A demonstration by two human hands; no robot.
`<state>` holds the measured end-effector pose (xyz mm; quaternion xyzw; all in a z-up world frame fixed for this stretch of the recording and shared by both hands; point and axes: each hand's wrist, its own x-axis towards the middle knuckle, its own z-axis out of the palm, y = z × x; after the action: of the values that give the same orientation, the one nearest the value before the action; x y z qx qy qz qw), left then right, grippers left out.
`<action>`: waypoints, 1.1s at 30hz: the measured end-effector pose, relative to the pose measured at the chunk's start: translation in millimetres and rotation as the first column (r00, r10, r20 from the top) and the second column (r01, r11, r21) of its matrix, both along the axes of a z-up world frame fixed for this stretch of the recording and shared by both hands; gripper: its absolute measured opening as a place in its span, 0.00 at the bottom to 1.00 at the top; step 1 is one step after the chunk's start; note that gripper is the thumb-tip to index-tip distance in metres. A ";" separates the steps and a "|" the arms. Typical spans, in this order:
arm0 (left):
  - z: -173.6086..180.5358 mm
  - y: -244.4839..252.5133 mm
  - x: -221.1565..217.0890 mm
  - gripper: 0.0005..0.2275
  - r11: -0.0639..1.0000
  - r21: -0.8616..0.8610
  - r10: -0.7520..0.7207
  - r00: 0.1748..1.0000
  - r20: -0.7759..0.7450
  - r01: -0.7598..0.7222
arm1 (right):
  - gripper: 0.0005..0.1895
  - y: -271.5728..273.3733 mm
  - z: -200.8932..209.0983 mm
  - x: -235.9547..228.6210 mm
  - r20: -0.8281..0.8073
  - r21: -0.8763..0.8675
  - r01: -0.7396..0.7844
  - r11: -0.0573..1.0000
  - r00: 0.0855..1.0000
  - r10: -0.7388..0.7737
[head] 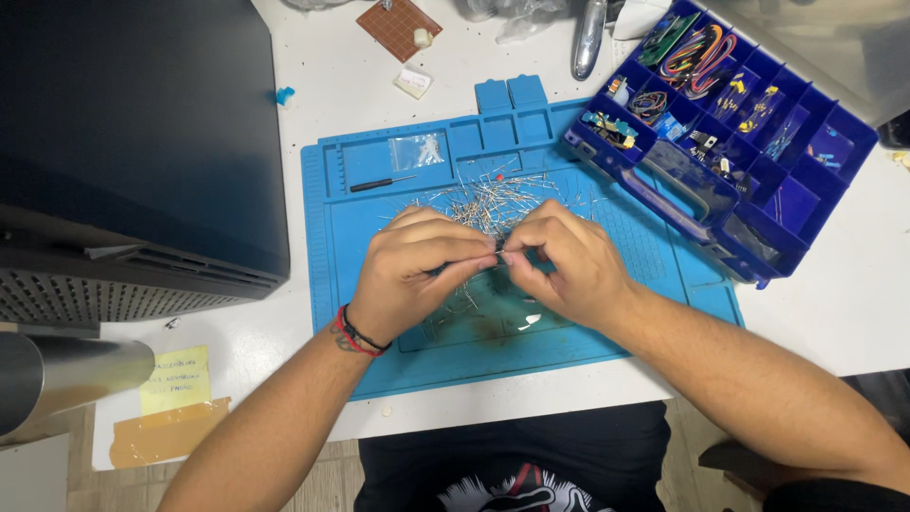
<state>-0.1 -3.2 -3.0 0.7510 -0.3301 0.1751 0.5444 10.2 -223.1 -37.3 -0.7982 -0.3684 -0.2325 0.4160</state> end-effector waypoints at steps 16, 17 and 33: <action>4.7 -0.8 1.0 0.06 1.000 0.017 -0.025 1.000 0.004 0.025 | 0.02 2.6 13.0 -1.5 0.010 0.013 -0.021 1.000 1.000 0.021; 3.7 -1.5 1.0 0.06 1.000 0.000 -0.029 1.000 0.011 0.029 | 0.02 3.8 14.5 -1.8 0.024 0.022 -0.012 1.000 1.000 0.012; 6.3 -2.6 -1.9 0.04 1.000 0.004 -0.025 0.997 0.071 0.025 | 0.07 4.6 21.5 0.6 0.180 0.055 -0.061 0.997 0.982 0.050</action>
<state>-2.0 -5.9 3.3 0.7409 -0.3589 0.1944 0.5334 10.8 -218.5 -15.7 -0.7507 -0.4192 -0.3024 0.4114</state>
